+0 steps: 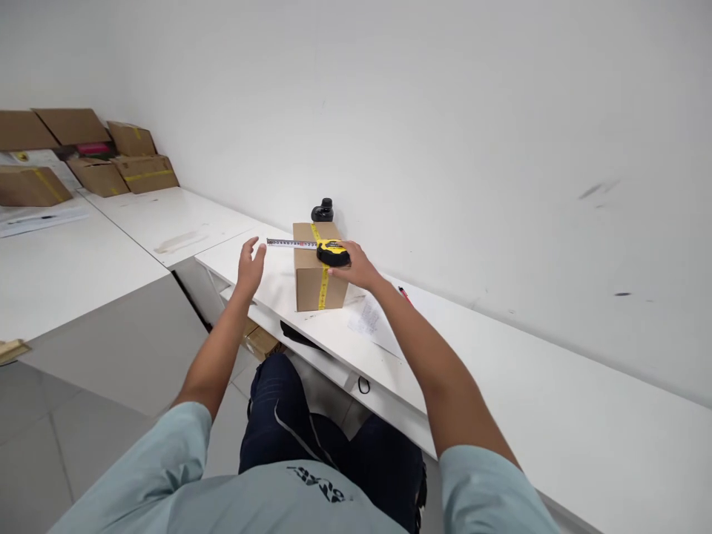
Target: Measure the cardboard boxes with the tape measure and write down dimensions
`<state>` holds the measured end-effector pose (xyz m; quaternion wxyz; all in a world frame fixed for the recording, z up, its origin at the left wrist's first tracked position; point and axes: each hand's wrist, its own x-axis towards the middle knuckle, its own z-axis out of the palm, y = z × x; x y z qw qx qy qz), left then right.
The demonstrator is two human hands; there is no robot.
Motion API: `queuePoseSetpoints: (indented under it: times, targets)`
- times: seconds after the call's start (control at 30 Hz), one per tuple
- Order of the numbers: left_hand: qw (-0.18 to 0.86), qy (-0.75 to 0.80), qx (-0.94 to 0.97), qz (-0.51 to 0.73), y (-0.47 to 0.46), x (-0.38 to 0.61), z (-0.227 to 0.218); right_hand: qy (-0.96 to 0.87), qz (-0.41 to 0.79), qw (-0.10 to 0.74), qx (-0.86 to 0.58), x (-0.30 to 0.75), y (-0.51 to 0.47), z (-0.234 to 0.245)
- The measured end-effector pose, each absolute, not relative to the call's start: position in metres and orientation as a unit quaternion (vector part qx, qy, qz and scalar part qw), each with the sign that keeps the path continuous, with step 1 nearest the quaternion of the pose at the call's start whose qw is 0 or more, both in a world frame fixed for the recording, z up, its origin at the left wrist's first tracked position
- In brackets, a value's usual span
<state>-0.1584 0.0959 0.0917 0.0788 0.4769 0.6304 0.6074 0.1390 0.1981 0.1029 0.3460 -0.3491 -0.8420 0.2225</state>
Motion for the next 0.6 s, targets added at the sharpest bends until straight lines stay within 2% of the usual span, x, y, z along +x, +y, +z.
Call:
queuePoseSetpoints:
  times: [0.2,0.47,0.6]
  targets:
    - [0.075,0.629,0.586,0.505,0.132,-0.144,0.088,-0.803,0.197,0.403,-0.392,0.150,0.191,0.091]
    - [0.082,0.604,0.609,0.507,0.144,-0.113,0.100,-0.680,0.327,0.537,-0.378,0.152,0.175,0.092]
    - [0.095,0.624,0.634,0.448,0.134,-0.098,0.100,-0.638,0.331,0.578,-0.387,0.155,0.177,0.083]
